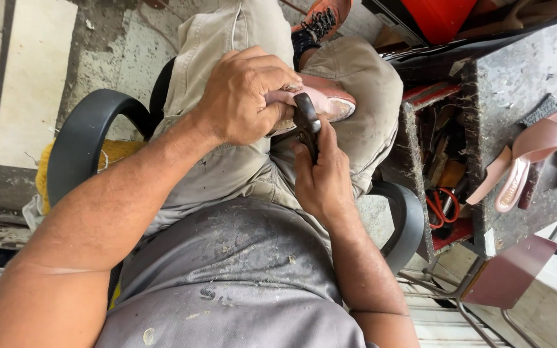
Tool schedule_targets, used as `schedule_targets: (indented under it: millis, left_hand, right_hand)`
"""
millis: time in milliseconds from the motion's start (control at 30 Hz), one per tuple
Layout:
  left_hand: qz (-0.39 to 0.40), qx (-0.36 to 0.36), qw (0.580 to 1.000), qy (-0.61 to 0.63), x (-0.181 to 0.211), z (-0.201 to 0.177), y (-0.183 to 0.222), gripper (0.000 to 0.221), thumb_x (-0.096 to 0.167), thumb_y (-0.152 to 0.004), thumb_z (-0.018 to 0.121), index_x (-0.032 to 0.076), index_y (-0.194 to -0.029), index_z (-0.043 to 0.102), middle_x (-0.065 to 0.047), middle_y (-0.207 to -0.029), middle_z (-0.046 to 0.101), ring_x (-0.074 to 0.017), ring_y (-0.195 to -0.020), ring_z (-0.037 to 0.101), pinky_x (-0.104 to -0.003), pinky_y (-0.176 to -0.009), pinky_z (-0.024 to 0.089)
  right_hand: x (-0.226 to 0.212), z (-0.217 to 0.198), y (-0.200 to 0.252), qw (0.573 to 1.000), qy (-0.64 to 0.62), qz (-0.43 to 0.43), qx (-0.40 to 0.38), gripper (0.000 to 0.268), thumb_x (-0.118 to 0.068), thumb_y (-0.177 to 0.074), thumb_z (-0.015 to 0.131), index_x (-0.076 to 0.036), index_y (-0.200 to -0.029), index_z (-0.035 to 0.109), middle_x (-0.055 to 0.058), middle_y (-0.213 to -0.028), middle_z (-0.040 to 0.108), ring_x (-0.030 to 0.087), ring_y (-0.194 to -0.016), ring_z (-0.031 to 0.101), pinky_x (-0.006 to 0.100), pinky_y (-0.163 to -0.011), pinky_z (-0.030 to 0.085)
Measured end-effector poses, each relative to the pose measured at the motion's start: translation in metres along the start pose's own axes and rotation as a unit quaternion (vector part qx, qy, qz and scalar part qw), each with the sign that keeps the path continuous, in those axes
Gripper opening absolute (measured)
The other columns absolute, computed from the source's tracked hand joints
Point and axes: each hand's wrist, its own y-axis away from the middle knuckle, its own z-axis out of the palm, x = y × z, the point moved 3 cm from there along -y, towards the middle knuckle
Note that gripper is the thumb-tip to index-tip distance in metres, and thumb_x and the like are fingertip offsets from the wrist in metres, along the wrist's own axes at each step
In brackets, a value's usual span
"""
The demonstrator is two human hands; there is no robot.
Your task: Repairing a sandal by stretching the leather upper over a wooden last using pliers
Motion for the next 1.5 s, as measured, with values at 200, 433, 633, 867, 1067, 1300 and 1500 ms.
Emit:
schedule_targets:
  millis: [200, 433, 633, 867, 1067, 1300, 1500]
  left_hand:
    - [0.026, -0.006, 0.999, 0.027, 0.002, -0.003, -0.003, 0.022, 0.019, -0.086, 0.086, 0.003, -0.1, 0.078, -0.011, -0.1, 0.079, -0.0289, -0.083, 0.068, -0.043, -0.073, 0.05]
    - [0.025, -0.02, 0.999, -0.026, 0.003, -0.003, 0.001, 0.019, 0.021, -0.087, 0.08, 0.013, -0.104, 0.08, -0.001, -0.107, 0.078, -0.0261, -0.089, 0.063, -0.042, -0.068, 0.042]
    - [0.05, -0.023, 0.996, -0.069, 0.01, -0.006, 0.0, 0.026, 0.03, -0.084, 0.074, 0.011, -0.102, 0.073, -0.002, -0.104, 0.074, -0.0252, -0.085, 0.056, -0.042, -0.072, 0.039]
    - [0.047, 0.022, 0.984, -0.172, 0.015, 0.002, -0.002, 0.025, 0.029, -0.079, 0.065, 0.013, -0.098, 0.067, 0.0, -0.09, 0.066, -0.0248, -0.081, 0.052, -0.044, -0.075, 0.03]
    - [0.041, 0.064, 0.976, -0.202, 0.022, 0.004, -0.006, 0.019, 0.025, -0.081, 0.058, 0.012, -0.092, 0.067, 0.001, -0.078, 0.055, -0.0224, -0.078, 0.046, -0.043, -0.08, 0.027]
    - [0.045, 0.024, 0.983, -0.175, 0.009, 0.004, 0.001, 0.041, 0.033, -0.079, 0.059, 0.006, -0.109, 0.062, -0.008, -0.102, 0.064, -0.0319, -0.095, 0.053, -0.054, -0.095, 0.034]
    - [0.015, -0.016, 0.992, -0.123, 0.005, 0.005, 0.005, 0.049, 0.04, -0.084, 0.057, 0.004, -0.117, 0.054, -0.014, -0.118, 0.059, -0.0402, -0.119, 0.054, -0.077, -0.109, 0.022]
  right_hand:
    - [0.011, -0.015, 0.001, 0.955, -0.215, 0.126, -0.164, 0.048, 0.006, -0.096, 0.045, -0.009, -0.141, 0.041, 0.01, -0.134, 0.069, 0.024, -0.115, 0.071, 0.043, -0.097, 0.058]
    - [0.015, -0.006, 0.001, 0.973, -0.181, 0.077, -0.119, 0.04, -0.007, -0.102, 0.05, -0.009, -0.141, 0.041, 0.006, -0.113, 0.069, 0.019, -0.096, 0.072, 0.033, -0.089, 0.057]
    - [0.037, 0.021, 0.004, 0.959, -0.274, 0.046, -0.06, 0.04, -0.013, -0.108, 0.05, -0.006, -0.145, 0.035, 0.008, -0.087, 0.058, 0.015, -0.059, 0.058, 0.027, -0.059, 0.055]
    - [0.051, 0.038, 0.007, 0.946, -0.324, 0.009, -0.008, 0.044, -0.009, -0.107, 0.051, -0.006, -0.147, 0.034, 0.012, -0.093, 0.054, 0.015, -0.072, 0.056, 0.026, -0.052, 0.058]
    - [0.043, 0.032, 0.006, 0.953, -0.304, -0.007, 0.012, 0.045, -0.01, -0.109, 0.052, -0.005, -0.15, 0.036, 0.013, -0.09, 0.059, 0.015, -0.055, 0.055, 0.025, -0.05, 0.053]
    - [0.034, 0.011, 0.01, 0.989, -0.127, 0.062, -0.033, 0.042, -0.02, -0.104, 0.055, -0.009, -0.143, 0.042, 0.002, -0.071, 0.064, 0.015, -0.054, 0.062, 0.034, -0.06, 0.053]
    - [0.029, 0.002, 0.004, 0.991, -0.016, 0.082, -0.104, 0.025, -0.02, -0.101, 0.05, -0.007, -0.122, 0.045, 0.015, -0.083, 0.064, 0.046, -0.072, 0.056, 0.053, -0.065, 0.04]
